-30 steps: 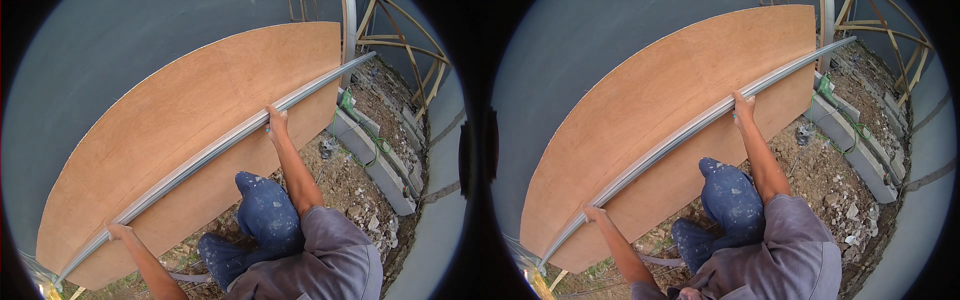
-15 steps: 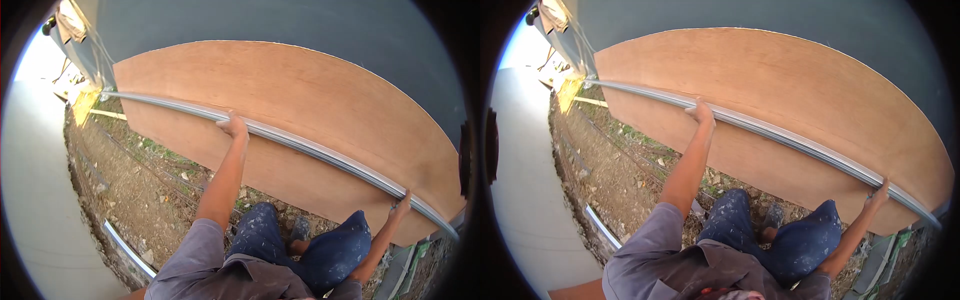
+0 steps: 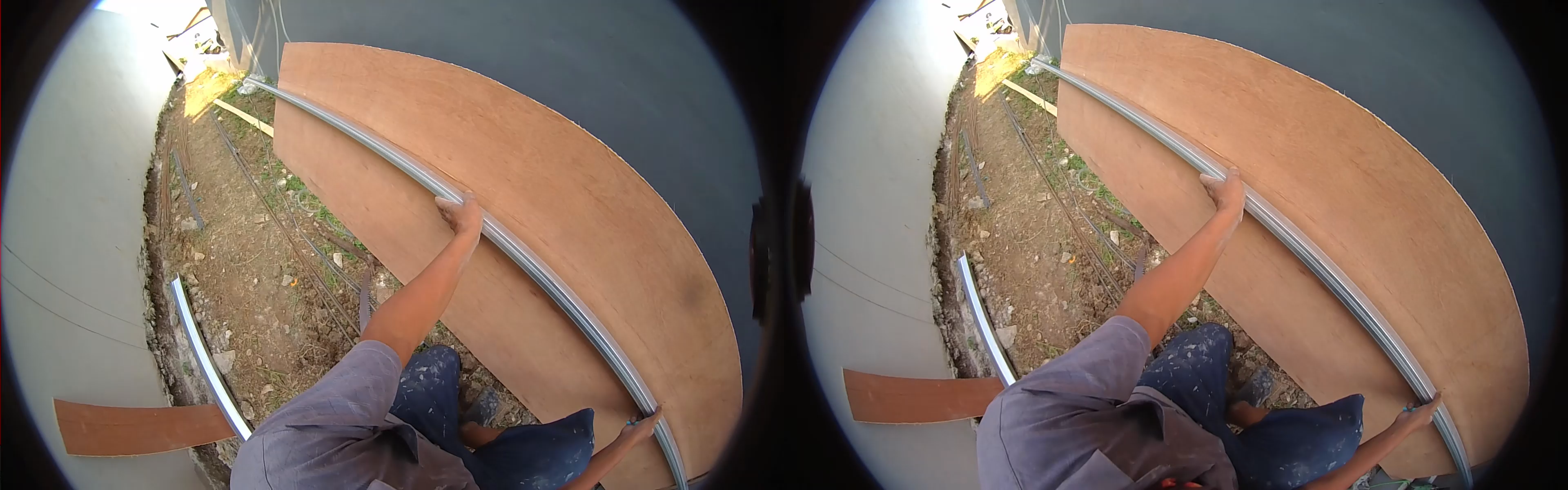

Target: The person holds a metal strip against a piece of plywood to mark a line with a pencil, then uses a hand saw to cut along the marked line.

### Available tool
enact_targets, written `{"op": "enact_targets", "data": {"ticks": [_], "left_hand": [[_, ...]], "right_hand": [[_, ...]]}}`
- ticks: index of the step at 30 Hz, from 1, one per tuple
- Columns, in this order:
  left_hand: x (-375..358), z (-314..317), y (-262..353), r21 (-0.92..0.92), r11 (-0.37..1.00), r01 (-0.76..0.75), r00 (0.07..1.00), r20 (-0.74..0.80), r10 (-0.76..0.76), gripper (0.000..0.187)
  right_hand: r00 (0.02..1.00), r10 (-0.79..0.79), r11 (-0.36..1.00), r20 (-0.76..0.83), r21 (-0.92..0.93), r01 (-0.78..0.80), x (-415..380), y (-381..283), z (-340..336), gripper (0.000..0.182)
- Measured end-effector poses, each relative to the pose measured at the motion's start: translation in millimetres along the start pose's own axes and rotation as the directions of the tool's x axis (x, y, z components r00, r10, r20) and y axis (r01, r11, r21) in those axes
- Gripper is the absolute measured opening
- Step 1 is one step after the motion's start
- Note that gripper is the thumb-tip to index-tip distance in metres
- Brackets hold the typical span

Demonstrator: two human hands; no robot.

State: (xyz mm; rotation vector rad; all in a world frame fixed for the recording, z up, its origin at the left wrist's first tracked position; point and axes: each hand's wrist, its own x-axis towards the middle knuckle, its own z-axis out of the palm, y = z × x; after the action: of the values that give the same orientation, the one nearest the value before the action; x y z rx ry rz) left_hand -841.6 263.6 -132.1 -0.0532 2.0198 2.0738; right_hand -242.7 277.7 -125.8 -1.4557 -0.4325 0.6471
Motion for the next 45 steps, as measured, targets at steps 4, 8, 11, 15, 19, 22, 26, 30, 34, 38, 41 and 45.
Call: {"op": "enact_targets", "data": {"ticks": [4, 8, 11, 15, 19, 22, 26, 30, 34, 38, 41, 45], "left_hand": [[-4, -5, 1, -0.079, 0.997, -0.012, 1.000, 0.026, 0.014, 0.084], [-9, -12, 8, -0.187, 0.982, 0.028, 0.997, 0.078, -0.014, 0.087], [-12, -16, 12, -0.183, 0.982, 0.038, 0.996, 0.090, -0.022, 0.088], [-13, -16, 16, -0.178, 0.982, 0.057, 0.997, 0.068, -0.045, 0.091], [-4, -8, 5, -0.148, 0.988, 0.040, 0.998, 0.058, -0.032, 0.089], [0, -2, -1, -0.078, 0.997, -0.009, 0.999, 0.047, 0.013, 0.085], [2, 7, -3, 0.025, 1.000, -0.007, 1.000, -0.029, 0.008, 0.083], [3, 5, 1, 0.099, 0.995, 0.012, 1.000, -0.008, -0.011, 0.085], [8, 17, -7, 0.168, 0.986, 0.002, 0.996, -0.089, 0.013, 0.083], [4, 17, -1, 0.217, 0.976, -0.015, 0.988, -0.149, 0.048, 0.072], [12, 17, -5, 0.236, 0.972, -0.006, 0.993, -0.113, 0.034, 0.078], [9, 16, -4, 0.161, 0.987, -0.024, 0.992, -0.119, 0.043, 0.070]], "right_hand": [[0.999, -0.003, 1.000, 0.034, -0.023, 0.004, 6, 3, -4, 0.032], [0.999, -0.025, 1.000, 0.037, 0.016, 0.024, -4, -2, -4, 0.031], [0.999, -0.028, 0.999, 0.047, 0.017, 0.027, -1, -2, -6, 0.031], [0.999, -0.003, 1.000, 0.051, 0.019, 0.002, 13, 5, -10, 0.031], [0.999, -0.009, 1.000, 0.039, 0.005, 0.009, 10, 3, -7, 0.031], [1.000, 0.004, 1.000, 0.030, 0.010, -0.004, 10, 4, -5, 0.032], [1.000, -0.012, 0.999, 0.009, -0.030, 0.012, 8, 5, -2, 0.035], [1.000, -0.024, 0.995, 0.020, -0.094, 0.025, 4, 2, 0, 0.036], [0.999, -0.037, 0.993, 0.028, -0.115, 0.040, -4, -1, 8, 0.038], [0.998, -0.054, 0.992, 0.010, -0.115, 0.055, -14, -5, 13, 0.037], [0.992, -0.092, 0.996, 0.082, -0.011, 0.093, -17, -3, 11, 0.032], [0.986, -0.080, 0.995, 0.148, 0.065, 0.071, -31, -13, 13, 0.033]]}}
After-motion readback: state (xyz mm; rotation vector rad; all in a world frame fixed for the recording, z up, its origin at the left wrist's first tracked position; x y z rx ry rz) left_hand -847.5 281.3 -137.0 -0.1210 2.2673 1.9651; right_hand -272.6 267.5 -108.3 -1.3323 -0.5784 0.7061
